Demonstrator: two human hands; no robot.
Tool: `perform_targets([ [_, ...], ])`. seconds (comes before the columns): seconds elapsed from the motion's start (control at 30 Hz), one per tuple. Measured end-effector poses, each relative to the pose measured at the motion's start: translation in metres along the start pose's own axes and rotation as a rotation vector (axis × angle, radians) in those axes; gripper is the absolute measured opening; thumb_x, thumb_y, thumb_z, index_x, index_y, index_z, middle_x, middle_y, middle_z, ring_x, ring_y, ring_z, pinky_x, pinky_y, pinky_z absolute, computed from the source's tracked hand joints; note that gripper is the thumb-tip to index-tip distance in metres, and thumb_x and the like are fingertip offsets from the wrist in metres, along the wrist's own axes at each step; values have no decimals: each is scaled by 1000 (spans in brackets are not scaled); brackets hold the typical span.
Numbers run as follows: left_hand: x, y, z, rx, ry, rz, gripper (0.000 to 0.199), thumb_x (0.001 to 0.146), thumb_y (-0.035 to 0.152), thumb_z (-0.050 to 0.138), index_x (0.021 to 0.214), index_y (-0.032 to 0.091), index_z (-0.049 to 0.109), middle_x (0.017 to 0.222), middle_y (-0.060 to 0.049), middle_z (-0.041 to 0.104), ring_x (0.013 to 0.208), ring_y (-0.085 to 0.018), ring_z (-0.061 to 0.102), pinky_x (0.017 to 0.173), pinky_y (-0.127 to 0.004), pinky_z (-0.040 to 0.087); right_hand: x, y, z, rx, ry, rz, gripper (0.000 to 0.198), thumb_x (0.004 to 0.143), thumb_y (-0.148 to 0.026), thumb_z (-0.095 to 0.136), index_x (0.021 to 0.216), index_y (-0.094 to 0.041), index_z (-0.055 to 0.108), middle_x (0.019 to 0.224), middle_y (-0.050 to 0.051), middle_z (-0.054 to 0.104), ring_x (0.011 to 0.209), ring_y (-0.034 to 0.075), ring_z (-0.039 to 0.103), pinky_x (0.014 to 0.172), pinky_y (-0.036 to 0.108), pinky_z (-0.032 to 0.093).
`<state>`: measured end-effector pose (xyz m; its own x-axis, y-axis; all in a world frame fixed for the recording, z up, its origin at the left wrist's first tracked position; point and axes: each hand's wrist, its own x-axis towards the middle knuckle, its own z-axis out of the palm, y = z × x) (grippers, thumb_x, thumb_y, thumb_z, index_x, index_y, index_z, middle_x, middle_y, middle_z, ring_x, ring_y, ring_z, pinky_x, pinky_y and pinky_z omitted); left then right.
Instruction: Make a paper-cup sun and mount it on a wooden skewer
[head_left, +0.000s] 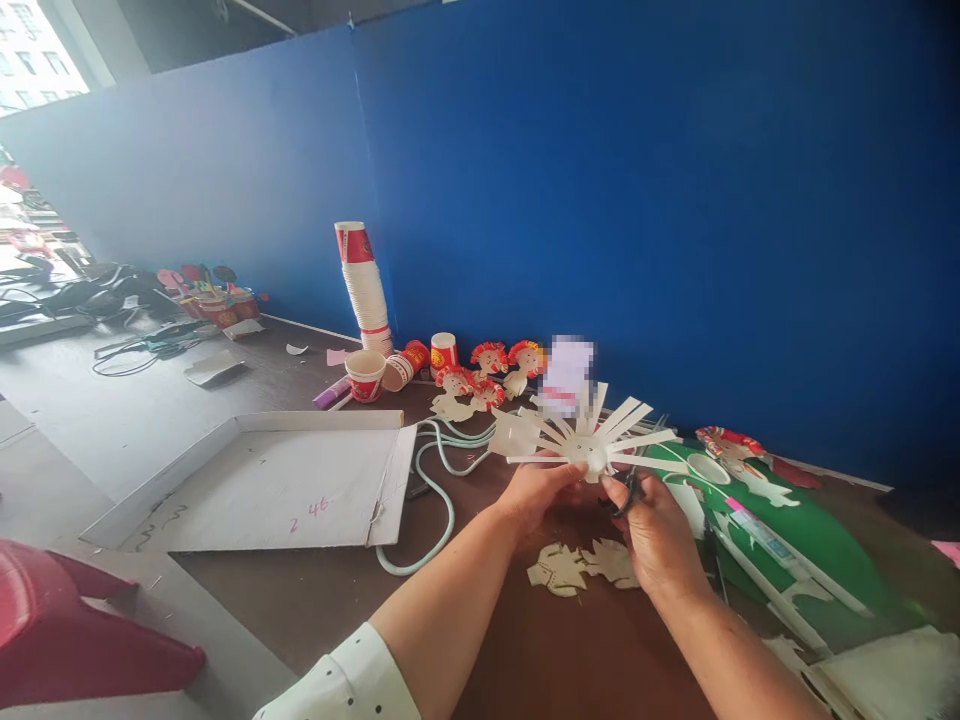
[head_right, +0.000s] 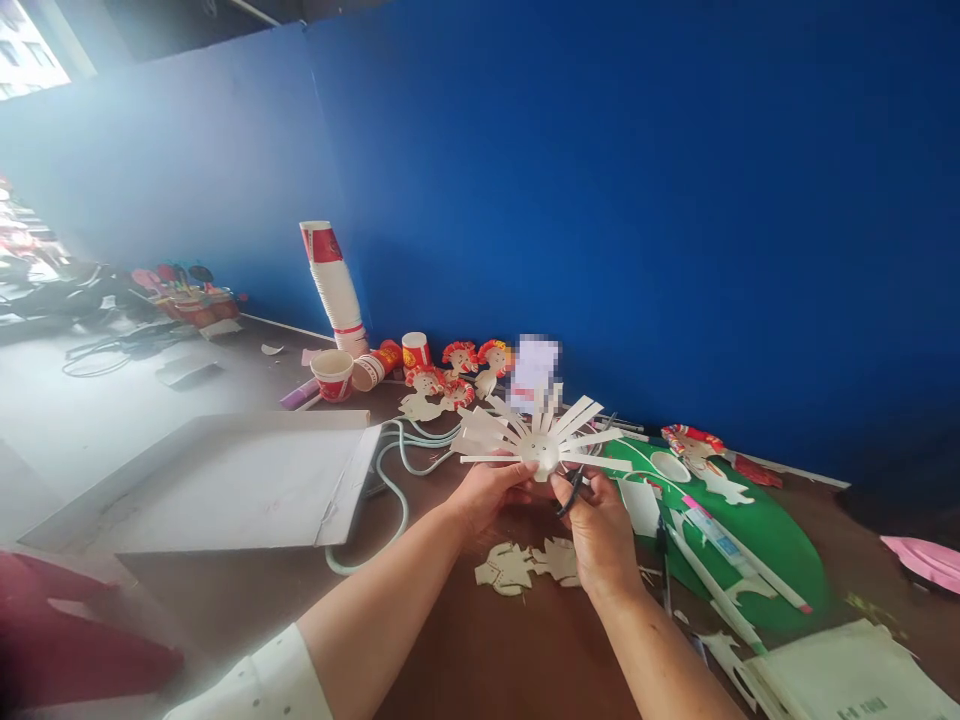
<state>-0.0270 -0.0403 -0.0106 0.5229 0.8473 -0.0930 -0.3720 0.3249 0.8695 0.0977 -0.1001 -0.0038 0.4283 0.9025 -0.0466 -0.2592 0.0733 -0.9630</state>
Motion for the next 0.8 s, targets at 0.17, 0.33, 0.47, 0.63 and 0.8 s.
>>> perform_targets([
  [0.17, 1, -4, 3, -13, 60, -39, 34, 62, 34, 76, 89, 14, 69, 86, -9, 68, 70, -17, 62, 61, -26, 42, -2, 3, 1, -42, -62, -28, 37, 66, -26, 73, 102, -27, 62, 87, -2, 71, 75, 19, 64, 64, 29, 47],
  [0.33, 7, -5, -2, -120, 158, -45, 29, 60, 34, 76, 76, 12, 68, 78, -9, 68, 64, -16, 59, 62, -27, 43, 0, 9, -3, -151, -14, 0, 39, 67, -35, 74, 102, -26, 61, 75, -3, 67, 72, 17, 59, 55, 24, 41],
  [0.47, 10, -4, -9, -61, 294, -10, 28, 60, 36, 77, 74, 13, 69, 77, -7, 67, 65, -15, 56, 58, -25, 40, 3, 14, -7, -187, 63, 12, 39, 66, -41, 74, 100, -24, 63, 69, -3, 61, 66, 14, 53, 47, 21, 35],
  [0.63, 6, -5, -6, 85, 215, 34, 34, 62, 37, 76, 89, 18, 71, 88, -6, 68, 68, -14, 56, 55, -24, 37, 4, 8, -3, -139, 97, 12, 35, 65, -42, 75, 94, -25, 64, 76, -3, 64, 69, 15, 54, 47, 21, 36],
  [0.8, 2, -8, 2, 179, 79, 72, 30, 62, 39, 76, 78, 15, 70, 71, -4, 65, 53, -10, 47, 48, -23, 32, 5, 3, 0, -44, 78, 7, 38, 59, -37, 78, 92, -24, 64, 78, -2, 68, 61, 16, 56, 46, 25, 38],
])
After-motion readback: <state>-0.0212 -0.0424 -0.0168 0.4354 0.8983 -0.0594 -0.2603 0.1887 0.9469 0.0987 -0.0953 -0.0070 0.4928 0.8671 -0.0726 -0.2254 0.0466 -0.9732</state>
